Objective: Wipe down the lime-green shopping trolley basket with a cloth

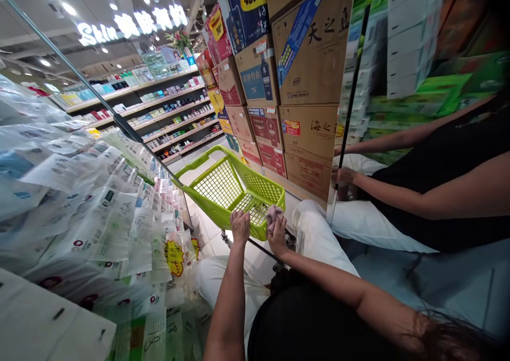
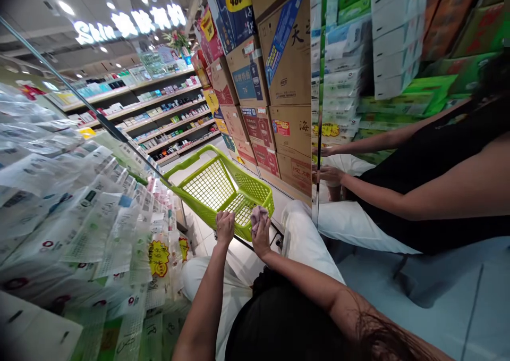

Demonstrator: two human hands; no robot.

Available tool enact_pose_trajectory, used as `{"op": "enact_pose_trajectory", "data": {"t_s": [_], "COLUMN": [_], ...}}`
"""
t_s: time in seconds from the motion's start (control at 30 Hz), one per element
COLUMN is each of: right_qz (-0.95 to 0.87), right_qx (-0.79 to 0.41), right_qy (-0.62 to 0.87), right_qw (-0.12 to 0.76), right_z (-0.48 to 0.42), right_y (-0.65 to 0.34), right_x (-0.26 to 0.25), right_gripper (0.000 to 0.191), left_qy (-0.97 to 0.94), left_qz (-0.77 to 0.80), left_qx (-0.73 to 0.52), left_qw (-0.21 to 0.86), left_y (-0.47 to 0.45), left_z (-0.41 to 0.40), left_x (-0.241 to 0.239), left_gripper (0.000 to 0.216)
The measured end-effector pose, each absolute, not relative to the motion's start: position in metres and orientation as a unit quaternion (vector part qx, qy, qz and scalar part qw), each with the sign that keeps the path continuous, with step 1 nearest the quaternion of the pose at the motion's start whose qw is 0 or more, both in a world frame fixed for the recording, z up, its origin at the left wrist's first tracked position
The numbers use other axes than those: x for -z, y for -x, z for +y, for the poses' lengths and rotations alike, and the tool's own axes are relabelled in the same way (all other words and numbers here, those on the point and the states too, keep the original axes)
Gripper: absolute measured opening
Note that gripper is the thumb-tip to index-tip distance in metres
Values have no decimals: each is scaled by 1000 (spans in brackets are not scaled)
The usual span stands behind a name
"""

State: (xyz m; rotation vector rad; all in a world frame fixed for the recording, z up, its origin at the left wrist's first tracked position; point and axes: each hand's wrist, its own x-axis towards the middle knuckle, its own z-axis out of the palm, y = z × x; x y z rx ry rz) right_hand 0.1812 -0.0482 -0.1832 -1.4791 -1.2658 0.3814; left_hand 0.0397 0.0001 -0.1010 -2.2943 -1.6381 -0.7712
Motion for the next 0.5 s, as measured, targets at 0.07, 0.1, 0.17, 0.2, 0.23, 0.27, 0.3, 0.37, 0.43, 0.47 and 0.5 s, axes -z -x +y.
{"op": "enact_pose_trajectory", "data": {"t_s": [0.07,0.1,0.17,0.2,0.23,0.27,0.3,0.37,0.43,0.47,0.5], "right_qz": [-491,-465,-414,-396,-386,-383,-388,-422,-475,-499,-515], "right_qx": [-202,-215,-231,-235,-238,-238,-232,-207,-180,-173,-171], "right_qy": [635,642,661,671,682,692,700,701,678,662,650], "right_qw": [561,570,582,581,574,564,553,537,531,532,532], "right_z": [-49,-44,-29,-21,-14,-10,-8,-13,-28,-35,-41], "right_y": [-174,-176,-187,-194,-202,-208,-212,-212,-203,-198,-193], "right_x": [186,185,180,176,173,170,169,171,179,184,188], "right_gripper": [61,61,55,50,45,41,38,38,43,44,46], "left_qy": [782,782,783,783,783,783,783,779,773,770,768], "left_qz": [-556,-555,-555,-556,-557,-559,-560,-562,-566,-568,-569], "left_qx": [260,259,256,255,253,251,251,254,264,268,271], "left_qw": [112,113,111,110,108,107,107,109,111,111,110], "left_y": [-38,-37,-37,-37,-37,-38,-39,-40,-41,-41,-41], "left_z": [-1,-1,-3,-3,-3,-3,-2,-1,1,2,2], "left_x": [100,99,98,98,98,98,99,101,103,104,104], "left_gripper": [41,41,38,37,36,35,34,35,36,37,38]}}
